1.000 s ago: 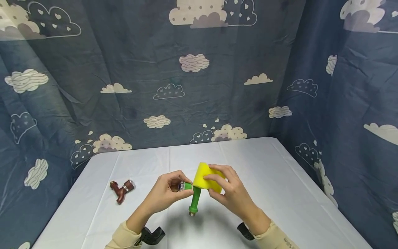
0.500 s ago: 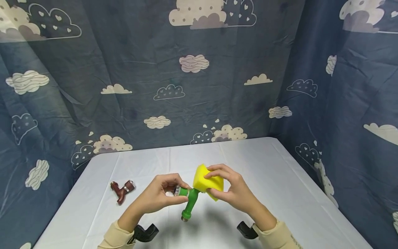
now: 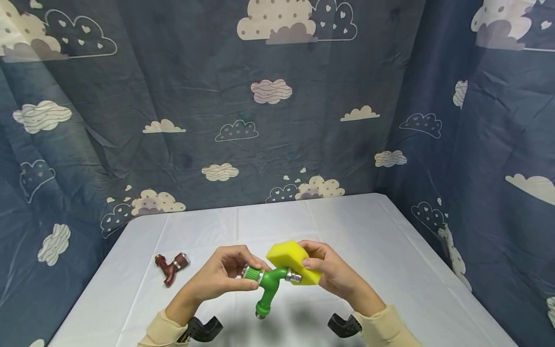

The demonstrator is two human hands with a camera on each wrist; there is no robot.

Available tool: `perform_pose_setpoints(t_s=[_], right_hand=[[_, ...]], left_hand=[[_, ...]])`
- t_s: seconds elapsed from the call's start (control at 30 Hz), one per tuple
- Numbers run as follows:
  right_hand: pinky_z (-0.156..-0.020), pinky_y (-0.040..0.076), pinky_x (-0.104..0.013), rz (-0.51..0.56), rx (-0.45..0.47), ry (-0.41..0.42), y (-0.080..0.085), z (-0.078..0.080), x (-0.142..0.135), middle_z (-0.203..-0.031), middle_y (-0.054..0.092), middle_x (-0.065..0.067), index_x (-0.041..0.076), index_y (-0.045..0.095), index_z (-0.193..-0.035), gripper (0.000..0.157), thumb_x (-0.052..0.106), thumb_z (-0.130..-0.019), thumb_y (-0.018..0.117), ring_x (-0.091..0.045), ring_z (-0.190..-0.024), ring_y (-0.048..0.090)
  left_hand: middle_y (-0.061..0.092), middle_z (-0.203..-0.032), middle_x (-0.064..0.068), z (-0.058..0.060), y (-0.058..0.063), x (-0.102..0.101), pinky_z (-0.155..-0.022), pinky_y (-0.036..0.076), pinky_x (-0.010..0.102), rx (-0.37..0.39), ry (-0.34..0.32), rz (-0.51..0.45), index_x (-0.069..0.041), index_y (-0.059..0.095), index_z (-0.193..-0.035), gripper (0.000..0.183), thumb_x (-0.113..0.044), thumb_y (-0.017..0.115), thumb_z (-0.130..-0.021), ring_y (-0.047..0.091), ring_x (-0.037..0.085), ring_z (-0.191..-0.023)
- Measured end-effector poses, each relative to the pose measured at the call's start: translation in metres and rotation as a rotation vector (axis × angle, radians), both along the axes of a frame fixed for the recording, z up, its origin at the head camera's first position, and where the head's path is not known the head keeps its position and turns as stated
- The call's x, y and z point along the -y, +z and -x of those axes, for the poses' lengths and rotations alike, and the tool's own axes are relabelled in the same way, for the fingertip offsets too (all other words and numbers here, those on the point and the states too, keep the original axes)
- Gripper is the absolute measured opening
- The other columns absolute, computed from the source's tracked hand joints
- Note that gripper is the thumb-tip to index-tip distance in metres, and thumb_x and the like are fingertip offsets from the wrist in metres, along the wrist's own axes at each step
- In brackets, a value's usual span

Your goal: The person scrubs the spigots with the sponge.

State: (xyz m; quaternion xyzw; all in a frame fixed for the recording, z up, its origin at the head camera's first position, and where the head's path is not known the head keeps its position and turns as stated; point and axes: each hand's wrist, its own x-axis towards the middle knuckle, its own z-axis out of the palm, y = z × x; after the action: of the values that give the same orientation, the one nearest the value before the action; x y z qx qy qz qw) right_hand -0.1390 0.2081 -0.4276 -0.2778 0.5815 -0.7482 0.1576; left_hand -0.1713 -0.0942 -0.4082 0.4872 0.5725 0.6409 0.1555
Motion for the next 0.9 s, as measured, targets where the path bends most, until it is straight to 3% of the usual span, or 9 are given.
perform_pose_setpoints(t_s=[0.1,0.23,0.47,0.7,0.9], right_hand=[[-0.096,0.065,-0.032,0.067,0.038,0.04,-0.002,0.0,0.002,-0.124,0.071,0.003,0.02,0.067,-0.137,0.039,0.012,-0.104,0.048,-0.012,-0.107,0.069],[-0.099,0.063,-0.03,0.151,0.08,0.063,-0.005,0.001,0.004,-0.126,0.072,0.002,0.017,0.064,-0.14,0.039,0.014,-0.107,0.044,-0.011,-0.108,0.07],[-0.1,0.059,-0.023,0.225,0.173,0.026,-0.01,0.004,0.012,-0.122,0.07,0.005,0.018,0.065,-0.135,0.034,0.017,-0.11,0.042,-0.008,-0.105,0.067],[-0.103,0.058,-0.023,0.248,0.231,-0.022,-0.019,0.009,0.017,-0.128,0.068,0.005,0.02,0.062,-0.139,0.035,0.018,-0.112,0.04,-0.008,-0.111,0.066],[-0.103,0.058,-0.023,0.276,0.289,-0.03,-0.027,0.013,0.016,-0.132,0.069,0.005,0.022,0.063,-0.141,0.036,0.02,-0.114,0.04,-0.009,-0.112,0.066]], left_hand=[[0.08,-0.125,0.003,0.001,-0.003,-0.004,-0.091,0.065,0.023,0.056,-0.023,-0.052,-0.003,0.068,-0.111,0.029,0.016,0.074,-0.09,0.075,0.016,-0.116],[0.079,-0.125,0.002,0.002,-0.008,-0.01,-0.093,0.064,0.023,0.084,0.012,-0.087,-0.012,0.071,-0.112,0.038,0.017,0.073,-0.09,0.074,0.015,-0.115],[0.078,-0.124,-0.001,0.006,-0.016,-0.022,-0.101,0.062,0.026,0.101,0.13,-0.148,-0.018,0.073,-0.113,0.038,0.013,0.075,-0.091,0.07,0.015,-0.119],[0.074,-0.123,-0.003,0.006,-0.02,-0.033,-0.092,0.065,0.024,0.187,0.254,-0.204,-0.021,0.073,-0.111,0.036,0.008,0.078,-0.091,0.071,0.013,-0.113],[0.072,-0.124,-0.003,0.007,-0.027,-0.038,-0.097,0.064,0.026,0.208,0.331,-0.227,-0.02,0.072,-0.113,0.037,0.011,0.074,-0.093,0.069,0.014,-0.117]])
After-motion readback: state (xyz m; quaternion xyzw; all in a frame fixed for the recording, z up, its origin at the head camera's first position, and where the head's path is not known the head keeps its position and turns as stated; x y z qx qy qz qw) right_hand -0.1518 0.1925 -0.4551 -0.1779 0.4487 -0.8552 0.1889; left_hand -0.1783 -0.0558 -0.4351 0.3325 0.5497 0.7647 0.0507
